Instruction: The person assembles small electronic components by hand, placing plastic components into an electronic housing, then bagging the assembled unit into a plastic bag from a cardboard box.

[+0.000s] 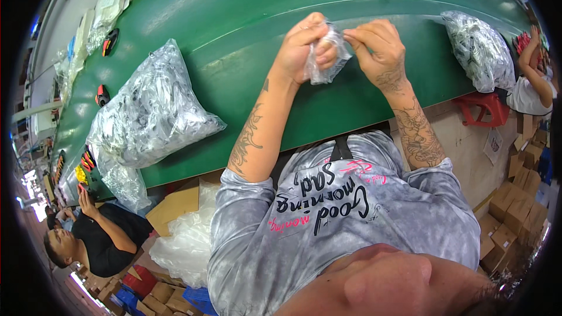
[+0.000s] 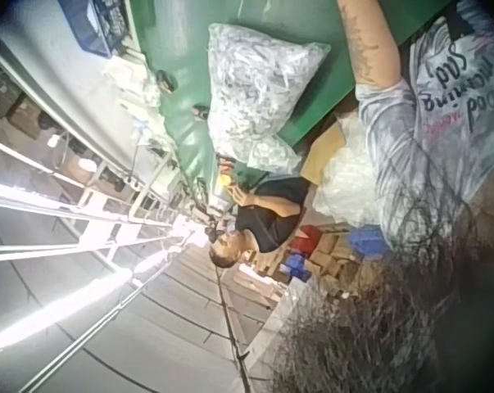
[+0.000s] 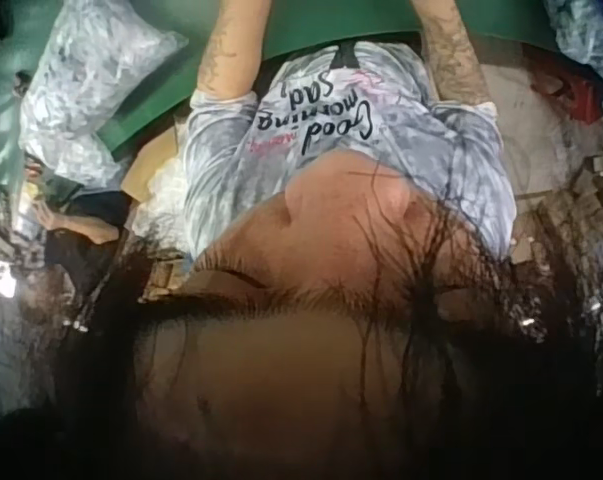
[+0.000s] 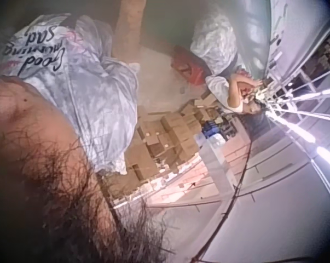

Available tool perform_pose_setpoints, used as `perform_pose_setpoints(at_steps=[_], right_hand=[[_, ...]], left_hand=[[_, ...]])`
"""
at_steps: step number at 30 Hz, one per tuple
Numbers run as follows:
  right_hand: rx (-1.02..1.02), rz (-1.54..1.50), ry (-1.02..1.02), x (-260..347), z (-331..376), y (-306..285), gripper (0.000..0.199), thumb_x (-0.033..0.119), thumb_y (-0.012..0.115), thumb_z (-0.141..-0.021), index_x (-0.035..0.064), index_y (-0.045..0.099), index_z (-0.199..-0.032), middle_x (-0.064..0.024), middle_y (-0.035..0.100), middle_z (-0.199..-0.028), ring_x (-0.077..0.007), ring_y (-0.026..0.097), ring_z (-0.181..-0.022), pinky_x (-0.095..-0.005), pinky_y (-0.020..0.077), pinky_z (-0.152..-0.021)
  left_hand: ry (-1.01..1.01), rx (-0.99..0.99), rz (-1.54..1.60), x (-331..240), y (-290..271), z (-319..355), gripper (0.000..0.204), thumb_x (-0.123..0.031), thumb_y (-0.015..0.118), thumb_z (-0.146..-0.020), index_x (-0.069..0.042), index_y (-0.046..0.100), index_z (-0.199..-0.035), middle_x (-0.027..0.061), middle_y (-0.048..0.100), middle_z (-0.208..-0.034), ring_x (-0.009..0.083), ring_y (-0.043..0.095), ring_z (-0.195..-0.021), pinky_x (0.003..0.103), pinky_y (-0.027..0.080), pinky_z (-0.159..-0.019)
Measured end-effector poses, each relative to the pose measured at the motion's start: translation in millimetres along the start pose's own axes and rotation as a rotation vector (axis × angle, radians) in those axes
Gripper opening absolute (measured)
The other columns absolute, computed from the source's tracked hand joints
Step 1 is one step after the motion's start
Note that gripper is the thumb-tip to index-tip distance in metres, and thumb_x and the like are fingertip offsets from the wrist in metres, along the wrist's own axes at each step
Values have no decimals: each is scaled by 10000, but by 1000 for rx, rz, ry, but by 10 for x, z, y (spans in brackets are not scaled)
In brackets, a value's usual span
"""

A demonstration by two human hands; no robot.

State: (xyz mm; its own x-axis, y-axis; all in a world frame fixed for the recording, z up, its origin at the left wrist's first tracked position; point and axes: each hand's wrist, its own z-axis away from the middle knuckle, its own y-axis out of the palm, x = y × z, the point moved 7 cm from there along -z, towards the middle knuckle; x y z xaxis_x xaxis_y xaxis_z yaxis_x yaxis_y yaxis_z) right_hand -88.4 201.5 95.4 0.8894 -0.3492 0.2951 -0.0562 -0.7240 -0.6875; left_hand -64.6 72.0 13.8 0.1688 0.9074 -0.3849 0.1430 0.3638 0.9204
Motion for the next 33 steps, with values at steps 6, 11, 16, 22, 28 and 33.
perform_pose_setpoints(at_steps=[6,11,16,22,28,33], right_hand=[[-54,-181,240,-286,35,-312,88,55,701,-847,22,696,-928,-89,679,-830,-268,651,-788,-390,523,-762],[227,-210,308,-19,65,1,124,100,701,-879,11,705,-966,-96,700,-870,-304,683,-848,-411,548,-846],[4,-150,249,-280,-10,-234,140,139,727,-919,0,706,-912,-115,716,-863,-245,657,-699,-329,525,-646],[-15,-124,252,-346,-8,-313,120,119,704,-916,5,704,-876,-95,697,-799,-187,607,-632,-304,479,-586],[-138,45,281,-459,9,-574,139,107,691,-912,12,686,-812,-84,640,-700,-202,591,-606,-316,475,-583],[-204,123,303,-570,12,-613,145,90,675,-917,4,664,-800,-61,601,-665,-148,555,-600,-300,452,-564]], left_hand=[[-29,0,26,149,24,-56,97,-99,495,-1046,-109,466,-954,122,591,-747,140,445,-497,262,311,-397],[-2,-23,204,98,-18,-35,51,-79,445,-1047,-84,475,-1006,169,629,-823,149,464,-516,266,328,-408],[-7,73,198,-7,-20,-42,85,-66,428,-1044,-60,494,-1097,173,628,-839,147,460,-526,263,332,-415],[75,-121,97,-128,-255,-39,74,-117,475,-1045,-61,516,-1017,132,599,-803,144,441,-537,275,338,-435],[133,-382,34,-236,-427,34,139,-172,534,-1007,-57,488,-945,122,575,-790,177,440,-559,322,326,-479],[126,-366,74,-265,-517,59,150,-203,559,-998,-63,509,-975,133,569,-793,184,452,-579,324,340,-491]])
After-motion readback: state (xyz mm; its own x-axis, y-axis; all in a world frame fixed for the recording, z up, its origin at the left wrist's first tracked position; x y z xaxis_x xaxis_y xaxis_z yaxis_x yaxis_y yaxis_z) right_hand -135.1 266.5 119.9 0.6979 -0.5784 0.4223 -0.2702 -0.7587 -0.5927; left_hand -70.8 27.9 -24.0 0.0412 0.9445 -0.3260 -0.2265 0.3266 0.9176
